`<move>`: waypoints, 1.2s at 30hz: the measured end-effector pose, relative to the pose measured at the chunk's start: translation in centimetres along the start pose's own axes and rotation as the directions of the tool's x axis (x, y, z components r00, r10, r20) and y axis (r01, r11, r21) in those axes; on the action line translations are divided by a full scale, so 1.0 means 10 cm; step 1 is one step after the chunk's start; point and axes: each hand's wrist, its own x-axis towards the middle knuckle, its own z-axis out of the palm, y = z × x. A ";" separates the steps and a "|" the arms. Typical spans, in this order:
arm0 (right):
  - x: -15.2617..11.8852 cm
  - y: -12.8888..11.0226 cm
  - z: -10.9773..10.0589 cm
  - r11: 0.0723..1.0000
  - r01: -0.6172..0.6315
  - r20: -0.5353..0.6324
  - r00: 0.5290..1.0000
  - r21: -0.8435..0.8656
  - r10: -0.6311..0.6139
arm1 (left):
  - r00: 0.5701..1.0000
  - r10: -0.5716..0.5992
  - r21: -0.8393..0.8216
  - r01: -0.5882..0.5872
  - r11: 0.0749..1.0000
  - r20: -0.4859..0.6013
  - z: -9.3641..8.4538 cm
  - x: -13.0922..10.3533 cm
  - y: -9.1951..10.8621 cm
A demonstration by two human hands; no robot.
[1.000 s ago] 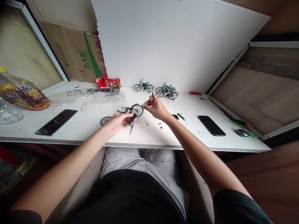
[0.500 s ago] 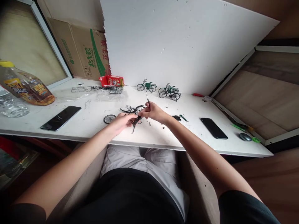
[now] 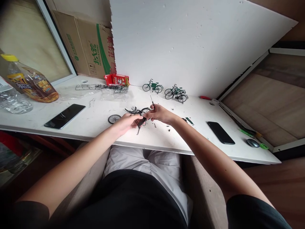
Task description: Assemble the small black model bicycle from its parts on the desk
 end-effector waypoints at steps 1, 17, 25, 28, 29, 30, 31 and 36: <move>0.00 0.01 0.00 1.000 0.007 0.003 1.000 -0.006 -0.007 | 1.000 0.001 0.002 -0.001 1.000 -0.003 0.00 0.00 0.00; -0.01 -0.02 0.05 0.998 0.054 -0.036 0.998 0.037 -0.053 | 1.000 -0.001 -0.039 0.002 0.999 0.006 -0.03 0.04 -0.04; -0.03 -0.04 0.05 0.998 0.047 -0.009 0.999 0.035 -0.047 | 1.000 -0.026 -0.040 0.027 0.999 0.018 -0.04 0.04 -0.02; 0.01 -0.01 0.05 0.996 0.079 -0.037 0.996 0.049 -0.078 | 1.000 -0.026 -0.057 0.027 0.998 0.017 -0.04 0.02 -0.01; 0.03 0.00 0.05 0.995 0.093 -0.065 0.994 0.041 -0.090 | 1.000 -0.024 -0.062 0.025 0.998 0.019 -0.04 0.02 -0.01; 0.05 0.02 0.03 0.994 0.105 -0.096 0.990 0.025 -0.102 | 1.000 -0.023 -0.064 0.024 0.998 0.018 -0.04 0.01 0.00; 0.06 0.04 0.01 0.993 0.116 -0.126 0.985 0.003 -0.114 | 1.000 -0.024 -0.061 0.024 0.998 0.012 -0.04 0.01 0.00; -0.02 0.22 -0.17 0.959 0.159 -0.246 0.945 -0.236 -0.217 | 0.998 -0.032 -0.034 0.030 0.999 -0.051 -0.05 0.03 0.00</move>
